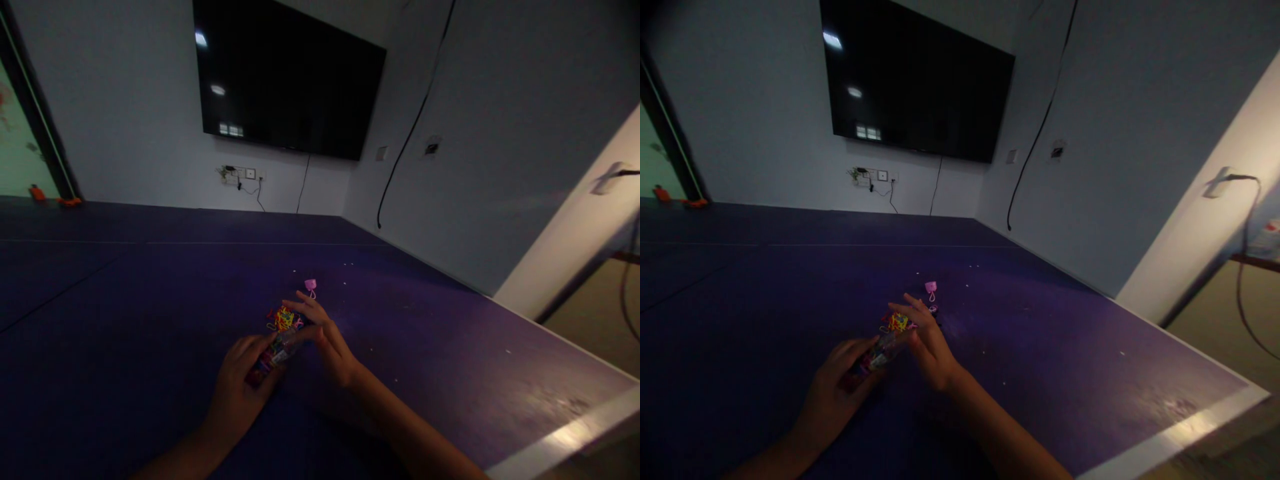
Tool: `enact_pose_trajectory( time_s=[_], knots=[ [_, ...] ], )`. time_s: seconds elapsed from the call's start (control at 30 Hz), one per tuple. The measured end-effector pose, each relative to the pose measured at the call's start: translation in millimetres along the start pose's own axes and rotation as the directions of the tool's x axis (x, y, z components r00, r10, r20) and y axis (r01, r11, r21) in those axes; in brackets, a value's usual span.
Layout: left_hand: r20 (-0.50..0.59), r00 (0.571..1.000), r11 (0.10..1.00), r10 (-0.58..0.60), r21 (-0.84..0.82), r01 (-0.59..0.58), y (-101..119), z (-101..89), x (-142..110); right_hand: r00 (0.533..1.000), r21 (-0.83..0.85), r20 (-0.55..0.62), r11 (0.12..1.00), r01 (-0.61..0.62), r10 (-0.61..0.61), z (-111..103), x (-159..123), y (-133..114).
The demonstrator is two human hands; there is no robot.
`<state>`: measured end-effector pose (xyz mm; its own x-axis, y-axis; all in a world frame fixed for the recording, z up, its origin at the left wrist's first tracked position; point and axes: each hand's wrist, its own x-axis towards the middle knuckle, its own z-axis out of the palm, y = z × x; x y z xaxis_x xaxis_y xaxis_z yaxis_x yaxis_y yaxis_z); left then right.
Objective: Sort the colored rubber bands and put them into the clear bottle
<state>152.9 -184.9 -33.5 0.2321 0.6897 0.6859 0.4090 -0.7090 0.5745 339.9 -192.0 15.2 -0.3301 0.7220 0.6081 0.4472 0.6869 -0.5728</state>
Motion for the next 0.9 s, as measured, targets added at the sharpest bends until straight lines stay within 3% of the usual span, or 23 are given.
enact_pose_trajectory(
  time_s=[0.17, 0.67, 0.77, 0.9],
  knots=[
    [0.02, 0.999, 0.999, -0.039, -0.036, 0.04, -0.6, 1.0, 0.6, 0.999, 0.044, -0.029, 0.998, -0.041, 0.043, 0.1, 1.3, 4.2],
    [0.024, 0.998, 0.998, 0.06, -0.011, -0.059, 2.6, -0.5, 0.8, 0.972, 0.062, 0.203, 0.989, -0.131, 0.116, 4.8, -4.3, -0.8],
    [0.026, 0.998, 0.998, 0.055, -0.007, -0.055, 3.9, -1.0, 1.6, 0.98, 0.07, 0.17, 0.991, -0.117, 0.104, 3.3, -2.5, 0.3],
    [0.027, 1.0, 1.0, 0.009, 0.002, -0.009, 2.7, -0.6, 1.0, 0.997, 0.066, 0.032, 0.995, -0.071, 0.069, -1.4, 1.1, 4.1]
  ],
)
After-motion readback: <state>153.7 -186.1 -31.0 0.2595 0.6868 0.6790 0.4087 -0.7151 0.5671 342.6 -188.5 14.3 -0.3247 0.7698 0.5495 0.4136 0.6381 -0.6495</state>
